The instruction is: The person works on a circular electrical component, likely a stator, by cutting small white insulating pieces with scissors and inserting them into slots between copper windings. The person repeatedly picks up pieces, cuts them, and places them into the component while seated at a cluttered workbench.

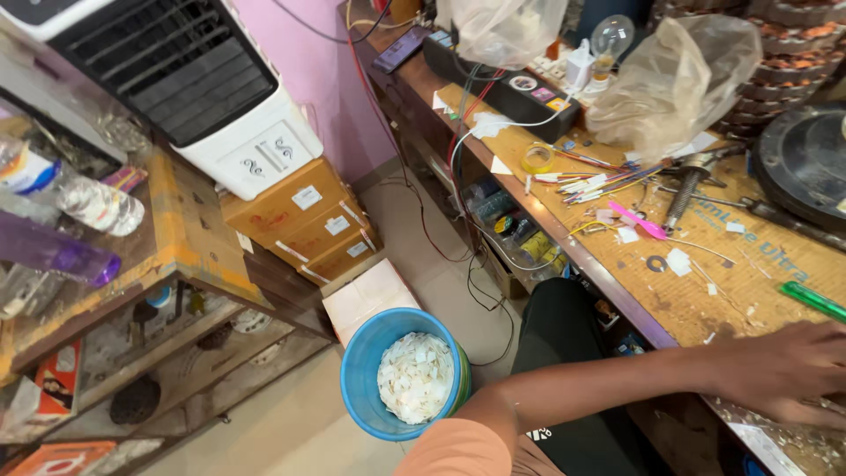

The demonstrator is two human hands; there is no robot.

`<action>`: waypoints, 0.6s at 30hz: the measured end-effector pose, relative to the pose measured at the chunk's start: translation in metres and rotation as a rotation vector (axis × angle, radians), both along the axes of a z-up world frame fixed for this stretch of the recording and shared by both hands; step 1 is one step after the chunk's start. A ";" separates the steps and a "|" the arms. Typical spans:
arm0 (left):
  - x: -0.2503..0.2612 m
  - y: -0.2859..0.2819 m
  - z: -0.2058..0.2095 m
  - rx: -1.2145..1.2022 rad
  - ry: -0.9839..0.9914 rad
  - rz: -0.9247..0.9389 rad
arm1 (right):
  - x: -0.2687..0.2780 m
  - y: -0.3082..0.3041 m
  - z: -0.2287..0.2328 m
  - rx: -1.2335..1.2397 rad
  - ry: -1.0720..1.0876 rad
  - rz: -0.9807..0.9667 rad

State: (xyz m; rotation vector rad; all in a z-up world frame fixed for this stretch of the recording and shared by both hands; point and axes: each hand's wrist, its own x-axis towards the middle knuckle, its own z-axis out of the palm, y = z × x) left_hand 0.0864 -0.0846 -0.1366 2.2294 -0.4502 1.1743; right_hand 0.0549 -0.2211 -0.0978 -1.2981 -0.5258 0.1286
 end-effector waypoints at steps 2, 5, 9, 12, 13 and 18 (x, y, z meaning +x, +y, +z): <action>-0.034 0.022 0.005 -0.078 -0.035 0.013 | -0.001 -0.001 -0.002 -0.028 -0.007 -0.019; -0.102 0.123 0.042 -0.064 -0.002 0.408 | -0.002 -0.008 0.003 -0.068 -0.019 -0.054; -0.203 0.307 0.114 -0.030 -0.119 1.134 | -0.002 -0.004 0.011 -0.098 -0.033 -0.073; -0.257 0.385 0.146 -0.107 0.280 1.378 | 0.002 0.005 0.012 -0.110 -0.049 -0.079; -0.266 0.399 0.149 -0.085 0.299 1.427 | 0.004 0.009 0.011 -0.117 -0.052 -0.083; -0.259 0.449 0.148 0.047 0.379 1.583 | 0.018 0.030 0.016 -0.184 -0.098 -0.154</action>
